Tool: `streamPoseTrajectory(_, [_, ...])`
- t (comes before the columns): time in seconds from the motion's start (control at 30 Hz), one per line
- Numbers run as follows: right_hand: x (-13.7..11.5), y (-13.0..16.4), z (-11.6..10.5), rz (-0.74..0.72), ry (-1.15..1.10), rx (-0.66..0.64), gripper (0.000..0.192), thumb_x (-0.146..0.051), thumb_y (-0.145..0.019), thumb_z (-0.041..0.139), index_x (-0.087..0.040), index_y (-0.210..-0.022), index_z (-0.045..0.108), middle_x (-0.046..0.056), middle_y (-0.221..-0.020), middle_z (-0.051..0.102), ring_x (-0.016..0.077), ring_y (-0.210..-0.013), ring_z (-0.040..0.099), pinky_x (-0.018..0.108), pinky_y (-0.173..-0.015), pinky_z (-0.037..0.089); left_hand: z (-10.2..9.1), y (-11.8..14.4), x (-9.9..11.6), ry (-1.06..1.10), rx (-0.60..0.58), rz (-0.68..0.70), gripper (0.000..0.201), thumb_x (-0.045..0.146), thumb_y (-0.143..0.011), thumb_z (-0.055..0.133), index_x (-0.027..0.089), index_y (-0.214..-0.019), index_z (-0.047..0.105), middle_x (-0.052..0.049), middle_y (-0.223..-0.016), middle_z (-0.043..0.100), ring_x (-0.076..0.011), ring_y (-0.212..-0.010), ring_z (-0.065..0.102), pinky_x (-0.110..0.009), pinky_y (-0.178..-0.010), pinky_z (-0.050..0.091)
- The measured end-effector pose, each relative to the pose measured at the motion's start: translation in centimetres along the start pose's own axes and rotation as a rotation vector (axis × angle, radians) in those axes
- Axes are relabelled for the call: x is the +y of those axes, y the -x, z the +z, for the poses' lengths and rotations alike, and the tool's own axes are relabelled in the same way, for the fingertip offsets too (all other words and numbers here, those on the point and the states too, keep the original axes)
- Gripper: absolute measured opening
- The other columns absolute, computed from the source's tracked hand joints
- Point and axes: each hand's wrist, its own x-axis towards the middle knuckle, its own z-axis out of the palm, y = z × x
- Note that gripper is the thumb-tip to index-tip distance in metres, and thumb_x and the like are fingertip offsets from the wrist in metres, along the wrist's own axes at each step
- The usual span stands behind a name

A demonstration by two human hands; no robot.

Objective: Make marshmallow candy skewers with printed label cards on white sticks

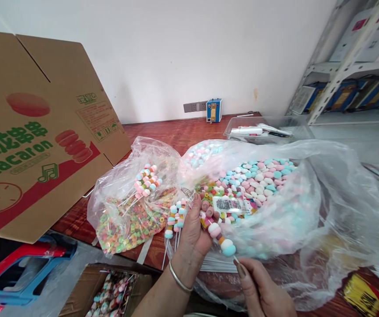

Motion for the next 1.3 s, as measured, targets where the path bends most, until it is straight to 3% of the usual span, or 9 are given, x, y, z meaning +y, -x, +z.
streamPoseTrajectory(0.13, [0.8,-0.2,0.0,-0.336,0.331,0.177,0.019,-0.021,-0.097,0.048,-0.013,-0.11,0.059,0.005,-0.069,0.071,0.0162,-0.052,0.067,0.024,-0.053,0.05,0.0,0.0,-0.3,-0.072,0.053,0.021,0.016,0.028,-0.085,0.067,0.016,-0.083,0.057,0.007,-0.058,0.042,-0.0047,-0.047,0.043,-0.019,-0.053,0.049])
streamPoseTrajectory(0.27, [1.1,-0.5,0.0,-0.497,0.473,0.148,0.021,-0.01,-0.093,0.05,-0.01,-0.112,0.06,0.003,-0.062,0.067,0.0163,-0.053,0.063,0.03,-0.058,0.047,0.3,0.1,-0.6,-0.101,0.128,0.019,0.013,0.024,-0.089,0.06,0.015,-0.081,0.057,0.006,-0.058,0.043,-0.0059,-0.047,0.044,-0.019,-0.051,0.047])
streamPoseTrajectory(0.37, [0.9,-1.0,0.2,-0.461,0.406,0.205,0.02,-0.011,-0.093,0.053,-0.01,-0.112,0.059,0.004,-0.065,0.069,0.016,-0.053,0.062,0.03,-0.059,0.048,0.4,0.2,-0.8,-0.108,0.142,0.026,0.012,0.024,-0.09,0.058,0.015,-0.084,0.057,0.005,-0.06,0.044,-0.0062,-0.048,0.044,-0.02,-0.051,0.047])
streamPoseTrajectory(0.53, [0.3,-1.6,1.1,-0.224,0.211,0.265,0.017,-0.021,-0.099,0.044,-0.015,-0.102,0.06,0.006,-0.076,0.072,0.0157,-0.061,0.068,0.025,-0.058,0.053,-0.2,0.3,-1.3,-0.105,0.064,-0.006,0.019,0.034,-0.089,0.061,0.015,-0.09,0.058,0.005,-0.062,0.045,-0.005,-0.048,0.043,-0.018,-0.05,0.046])
streamPoseTrajectory(0.73, [-0.1,-2.1,1.7,-0.374,0.317,0.328,0.016,-0.015,-0.096,0.049,-0.011,-0.107,0.06,0.006,-0.067,0.071,0.0157,-0.051,0.064,0.027,-0.054,0.05,-0.4,0.9,-2.4,-0.132,0.056,-0.02,0.03,0.044,-0.083,0.067,0.016,-0.093,0.059,0.006,-0.061,0.044,-0.0034,-0.046,0.04,-0.017,-0.053,0.048])
streamPoseTrajectory(0.83, [0.0,-2.3,1.6,-0.35,0.31,0.33,0.016,-0.015,-0.097,0.048,-0.011,-0.106,0.06,0.006,-0.069,0.071,0.0166,-0.053,0.065,0.028,-0.054,0.051,-0.2,1.3,-2.7,-0.137,0.053,-0.037,0.028,0.04,-0.083,0.068,0.015,-0.094,0.061,0.005,-0.061,0.047,-0.0052,-0.049,0.046,-0.018,-0.054,0.048])
streamPoseTrajectory(1.07, [0.2,-2.3,0.8,-0.184,0.135,0.255,0.017,-0.02,-0.098,0.045,-0.015,-0.103,0.06,0.006,-0.078,0.073,0.0157,-0.063,0.07,0.023,-0.058,0.054,-0.7,-0.2,-0.4,-0.098,-0.017,-0.05,0.037,0.042,-0.082,0.068,0.017,-0.109,0.063,-0.006,-0.096,0.068,-0.0169,-0.082,0.067,-0.033,-0.078,0.057])
streamPoseTrajectory(1.17, [0.1,-2.2,0.8,-0.172,0.122,0.25,0.016,-0.021,-0.099,0.044,-0.015,-0.103,0.059,0.005,-0.078,0.072,0.015,-0.063,0.07,0.022,-0.058,0.054,-0.6,-0.8,0.2,-0.061,-0.013,-0.017,0.03,0.028,-0.082,0.07,0.017,-0.109,0.063,0.002,-0.074,0.062,-0.0083,-0.062,0.061,-0.025,-0.069,0.055])
streamPoseTrajectory(1.3, [0.0,-2.3,1.2,-0.294,0.257,0.314,0.013,-0.017,-0.097,0.049,-0.014,-0.105,0.059,0.005,-0.073,0.072,0.0155,-0.057,0.067,0.026,-0.058,0.051,-0.1,-0.6,-0.9,-0.048,0.014,-0.025,0.012,0.022,-0.082,0.07,0.016,-0.087,0.061,0.01,-0.053,0.037,-0.0028,-0.042,0.04,-0.015,-0.047,0.044])
